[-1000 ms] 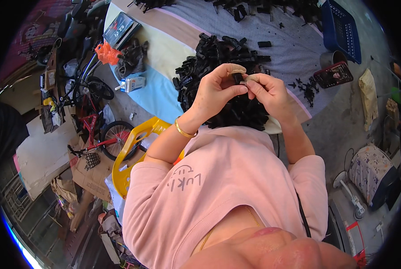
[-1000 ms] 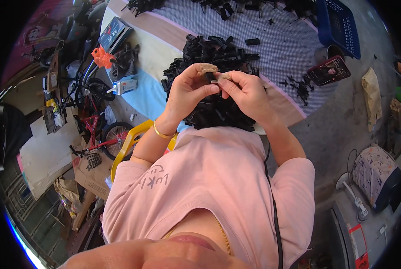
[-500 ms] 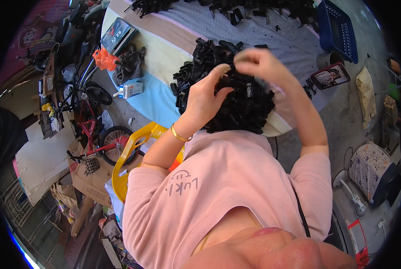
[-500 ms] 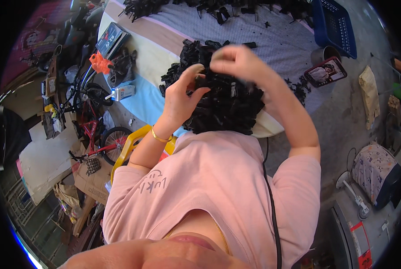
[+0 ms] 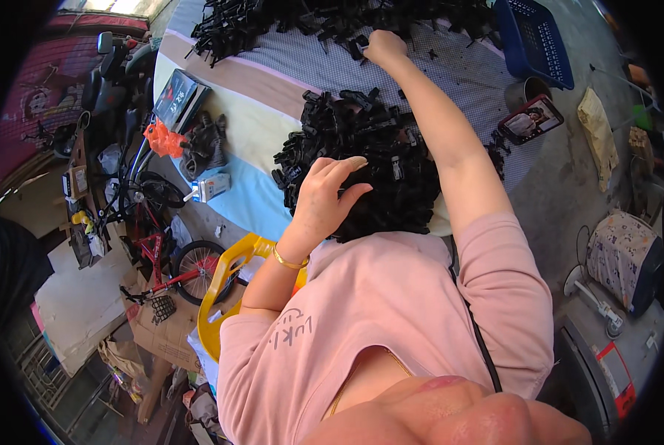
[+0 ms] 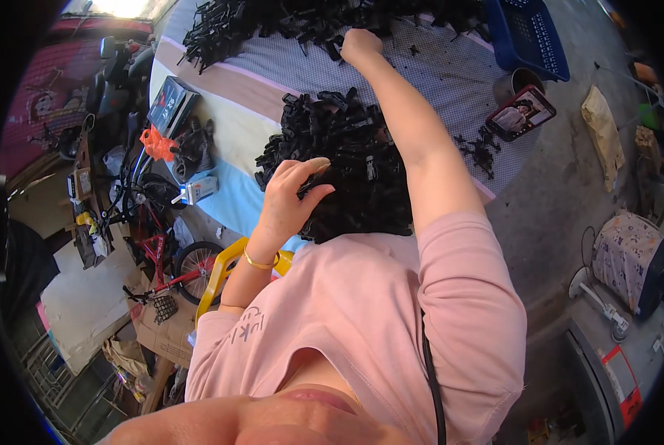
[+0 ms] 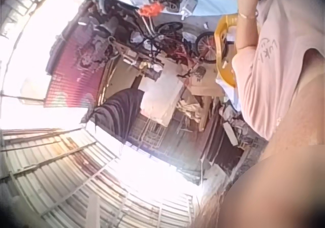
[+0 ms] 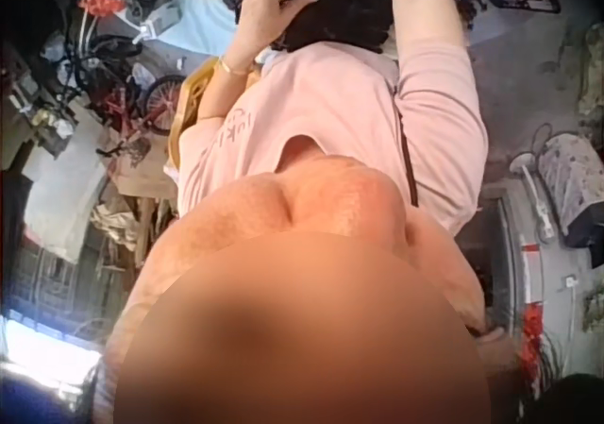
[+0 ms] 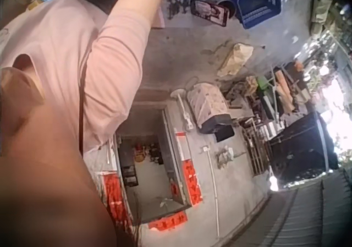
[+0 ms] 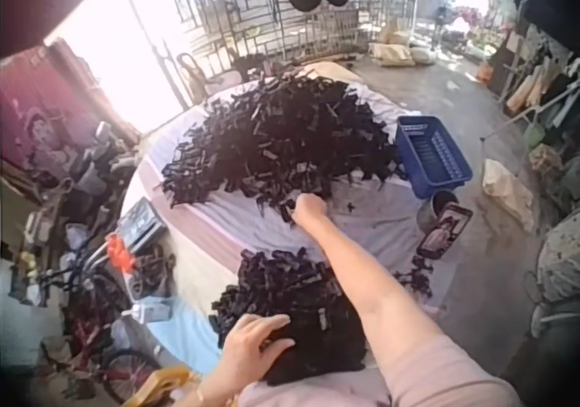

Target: Manually preparing and separating bunches of synthetic hair extensions at a workbench.

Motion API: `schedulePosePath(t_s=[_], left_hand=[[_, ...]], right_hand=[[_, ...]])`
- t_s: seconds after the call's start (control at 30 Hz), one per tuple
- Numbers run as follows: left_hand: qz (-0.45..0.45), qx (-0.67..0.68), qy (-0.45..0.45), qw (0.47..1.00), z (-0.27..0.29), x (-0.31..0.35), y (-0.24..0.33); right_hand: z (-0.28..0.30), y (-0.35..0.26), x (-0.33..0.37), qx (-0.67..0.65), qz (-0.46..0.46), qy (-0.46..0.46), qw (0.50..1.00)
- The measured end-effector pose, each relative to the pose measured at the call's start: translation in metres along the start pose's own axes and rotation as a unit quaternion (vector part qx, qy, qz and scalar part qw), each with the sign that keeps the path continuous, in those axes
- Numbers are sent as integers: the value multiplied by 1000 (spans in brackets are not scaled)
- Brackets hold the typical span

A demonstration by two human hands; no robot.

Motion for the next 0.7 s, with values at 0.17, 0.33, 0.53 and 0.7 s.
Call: schedulePosePath(t_s=[0.17,0.33,0.53,0.7], left_hand=[[72,37,55,995,15,-4,-19],[102,63,68,990,23,-11,-36],[73,368,-63,925,-7,-30,-11],[58,479,-94,871,-16,-20,0]], right_hand=[[37,-18,31,57,55,27,997],[87,-56,116,-259,101,-106,955],[94,-86,217,-491,107,-281,818],[105,-84,243,-526,94,-282,797]])
Point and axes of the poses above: each hand's wrist, its own x-axis away from the middle knuckle, its own z-axis out of the back of the hand, y = z × x, the point moved 10 cm from there along -x, towards the middle knuckle, and after that the axes turned 7 degrees about -x, right-handed, at the moved point
